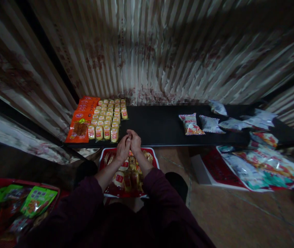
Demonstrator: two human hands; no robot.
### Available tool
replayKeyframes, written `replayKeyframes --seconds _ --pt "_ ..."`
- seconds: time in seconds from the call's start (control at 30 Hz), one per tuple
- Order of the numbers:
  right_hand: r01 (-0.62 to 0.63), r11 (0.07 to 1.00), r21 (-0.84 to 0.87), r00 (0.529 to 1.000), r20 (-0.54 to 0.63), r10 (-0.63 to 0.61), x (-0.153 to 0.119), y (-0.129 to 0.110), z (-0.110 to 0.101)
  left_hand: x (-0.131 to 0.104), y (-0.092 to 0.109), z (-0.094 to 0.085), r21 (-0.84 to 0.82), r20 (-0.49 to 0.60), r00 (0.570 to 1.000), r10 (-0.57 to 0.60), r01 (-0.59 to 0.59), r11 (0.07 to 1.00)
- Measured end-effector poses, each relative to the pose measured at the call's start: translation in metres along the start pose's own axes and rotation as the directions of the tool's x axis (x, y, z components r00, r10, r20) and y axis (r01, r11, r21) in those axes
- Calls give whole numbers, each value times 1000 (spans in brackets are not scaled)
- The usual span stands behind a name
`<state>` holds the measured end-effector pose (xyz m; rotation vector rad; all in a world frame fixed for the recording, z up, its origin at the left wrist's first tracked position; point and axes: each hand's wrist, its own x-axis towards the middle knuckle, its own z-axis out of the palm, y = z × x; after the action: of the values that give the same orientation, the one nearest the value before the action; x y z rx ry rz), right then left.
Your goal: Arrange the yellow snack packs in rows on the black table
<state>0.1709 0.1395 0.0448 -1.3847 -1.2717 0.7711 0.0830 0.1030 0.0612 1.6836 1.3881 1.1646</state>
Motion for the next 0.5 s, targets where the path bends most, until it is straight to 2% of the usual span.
replayKeyframes --seconds 0.27,0.4,0.5 --pt "9 1000 23 1000 3 -9 -45 -10 -7 -43 -3 -4 77 19 999 31 -32 996" --pt "-29 999 38 999 28 28 -63 1 -10 -61 -3 -3 103 60 998 -36 30 994" --pt "-94 995 -22 995 27 94 -74 14 -13 -72 -7 0 126 99 989 -109 97 987"
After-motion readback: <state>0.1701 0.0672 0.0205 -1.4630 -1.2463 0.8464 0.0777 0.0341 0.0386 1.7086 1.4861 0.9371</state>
